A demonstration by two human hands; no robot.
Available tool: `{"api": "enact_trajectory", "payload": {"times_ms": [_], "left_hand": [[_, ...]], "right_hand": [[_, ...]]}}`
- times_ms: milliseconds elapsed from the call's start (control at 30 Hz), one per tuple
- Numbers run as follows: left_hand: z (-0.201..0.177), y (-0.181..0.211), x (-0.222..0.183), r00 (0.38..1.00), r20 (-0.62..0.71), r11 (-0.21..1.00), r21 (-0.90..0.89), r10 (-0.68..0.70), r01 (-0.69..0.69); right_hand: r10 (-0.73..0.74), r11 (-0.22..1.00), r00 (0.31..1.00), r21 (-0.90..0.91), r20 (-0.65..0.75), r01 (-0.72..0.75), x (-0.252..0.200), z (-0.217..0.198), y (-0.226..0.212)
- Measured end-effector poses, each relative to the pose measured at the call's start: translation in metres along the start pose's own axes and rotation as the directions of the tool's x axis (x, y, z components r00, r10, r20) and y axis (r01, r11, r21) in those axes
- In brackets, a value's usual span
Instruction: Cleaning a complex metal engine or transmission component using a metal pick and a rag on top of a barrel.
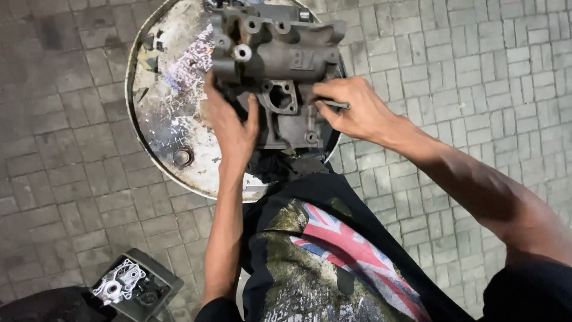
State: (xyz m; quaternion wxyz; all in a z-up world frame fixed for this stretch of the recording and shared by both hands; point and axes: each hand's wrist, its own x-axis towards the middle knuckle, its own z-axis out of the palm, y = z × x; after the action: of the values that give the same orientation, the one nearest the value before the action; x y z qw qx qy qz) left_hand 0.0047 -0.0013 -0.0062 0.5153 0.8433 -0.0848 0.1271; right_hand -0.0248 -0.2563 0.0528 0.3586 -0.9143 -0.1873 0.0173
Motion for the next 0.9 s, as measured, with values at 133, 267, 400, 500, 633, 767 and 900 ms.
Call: {"api": "enact_trajectory", "payload": {"times_ms": [133,267,400,500,633,767,900], "left_hand": [[0.003,-0.007,0.001,1.000,0.001,0.998,-0.052,0.018,-0.018],[0.006,-0.014,-0.005,0.999,0.036,1.000,-0.004,-0.018,0.018],[0.009,-0.016,-0.005,0.999,0.036,0.995,0.099,-0.018,0.015],[0.003,-0.002,-0.001,0.998,0.048,0.997,0.059,-0.045,0.042],[0.004,-0.004,0.000,0.998,0.055,0.999,0.027,-0.044,0.043],[0.003,-0.009,-0.006,0.996,0.061,0.998,0.029,-0.064,0.062],[0.006,-0.010,-0.003,0.997,0.049,0.996,0.067,-0.061,0.057]], "right_hand": [[-0.020,0.994,0.998,0.110,-0.056,0.026,0.024,-0.003,-0.018],[-0.072,0.995,0.995,0.077,0.066,0.067,0.020,-0.019,-0.016],[-0.019,0.994,0.971,0.113,0.237,-0.008,0.025,-0.031,-0.029],[-0.167,0.983,0.974,0.108,0.151,0.152,0.034,-0.025,-0.010],[-0.212,0.977,0.963,0.021,0.165,0.211,0.031,-0.029,-0.017],[0.259,0.959,0.931,0.049,0.257,-0.280,0.023,-0.023,-0.028],[-0.032,0.996,0.995,0.084,0.094,0.024,0.032,-0.019,-0.013]]}}
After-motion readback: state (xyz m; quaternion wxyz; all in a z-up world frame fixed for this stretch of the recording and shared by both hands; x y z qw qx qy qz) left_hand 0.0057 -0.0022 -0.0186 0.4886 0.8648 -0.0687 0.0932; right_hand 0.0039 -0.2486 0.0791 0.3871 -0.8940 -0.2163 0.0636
